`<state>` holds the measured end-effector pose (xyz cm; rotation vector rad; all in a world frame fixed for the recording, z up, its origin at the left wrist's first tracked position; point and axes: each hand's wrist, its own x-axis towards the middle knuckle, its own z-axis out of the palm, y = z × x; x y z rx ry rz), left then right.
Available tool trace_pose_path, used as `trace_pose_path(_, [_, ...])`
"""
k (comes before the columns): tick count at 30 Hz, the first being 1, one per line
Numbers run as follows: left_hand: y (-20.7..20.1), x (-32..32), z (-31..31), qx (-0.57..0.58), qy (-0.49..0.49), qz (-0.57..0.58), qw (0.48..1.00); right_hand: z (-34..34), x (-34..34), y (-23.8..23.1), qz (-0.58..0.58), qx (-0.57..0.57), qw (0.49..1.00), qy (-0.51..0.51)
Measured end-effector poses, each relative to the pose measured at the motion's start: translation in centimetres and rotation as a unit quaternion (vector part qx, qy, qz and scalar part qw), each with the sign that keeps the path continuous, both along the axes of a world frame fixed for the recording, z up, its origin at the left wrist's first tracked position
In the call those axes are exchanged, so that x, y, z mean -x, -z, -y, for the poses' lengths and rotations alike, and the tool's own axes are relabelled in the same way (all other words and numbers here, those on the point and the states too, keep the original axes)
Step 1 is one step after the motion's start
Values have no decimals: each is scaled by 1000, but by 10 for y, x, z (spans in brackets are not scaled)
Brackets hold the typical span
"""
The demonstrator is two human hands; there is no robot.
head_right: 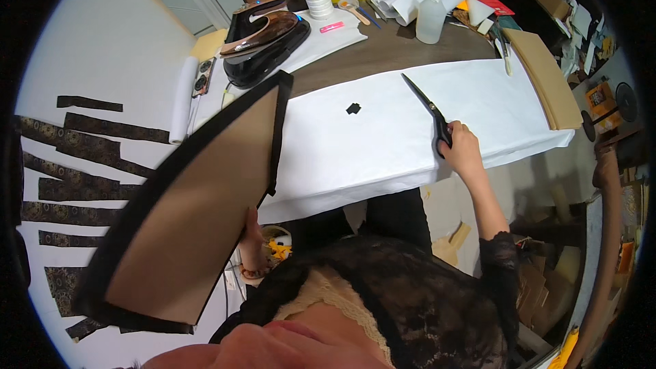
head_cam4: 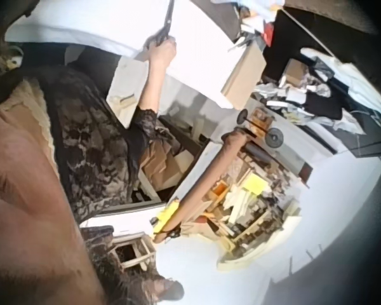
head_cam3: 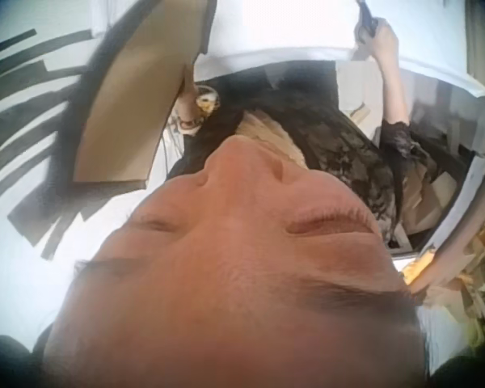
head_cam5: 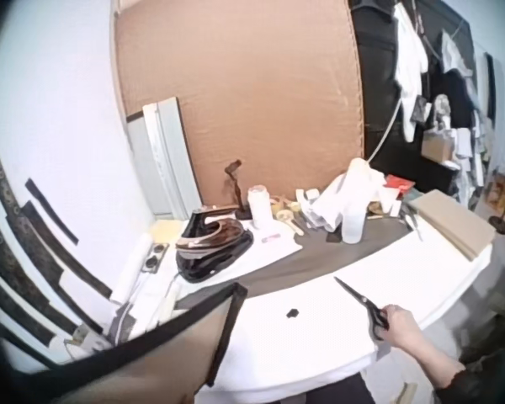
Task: The person folds and trims black fabric strips, aligns them along the edges of a beige fabric piece, and uses an iron to press the seams. The person repeatedly cuts, folds, and irons the fabric to create a finished edge.
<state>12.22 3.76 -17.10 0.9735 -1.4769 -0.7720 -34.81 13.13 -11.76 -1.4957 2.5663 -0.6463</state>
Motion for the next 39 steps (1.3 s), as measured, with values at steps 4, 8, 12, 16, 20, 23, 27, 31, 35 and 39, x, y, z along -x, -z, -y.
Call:
trace_pose_path(4, [3,-14,16,106,123,-127,979,-1,-15,-15,-83,71,994,-3])
trace_pose_path(8, [-8,-28,15,31,265,-319,910,-11,-36,-52,-7,267,958,-103])
trace_pose_path(12, [-23,-26,12,27,271,-337,901,-20,-83,-78,231,252,925,-167])
trace_pose_path(16, [-24,-26,12,73,247,-293,921,-23,-100,-66,334,277,867,-246])
trace_pose_path(20, [-44,-20,9,136,88,-38,986,-18,-115,-70,362,295,849,-246])
trace_pose_path(23, [-53,-6,13,179,184,-155,954,-13,-118,-78,342,260,867,-253])
trace_pose_path(27, [-33,-20,18,178,266,-208,924,-8,-122,-80,367,250,863,-240])
trace_pose_path(31, [-32,-22,23,195,295,-198,914,-6,-119,-80,396,232,857,-234])
trace_pose_path(35, [-21,-34,26,194,307,-202,910,-5,-110,-79,438,211,833,-263])
trace_pose_path(39, [-21,-36,22,148,293,-229,916,-6,-104,-83,423,199,846,-257])
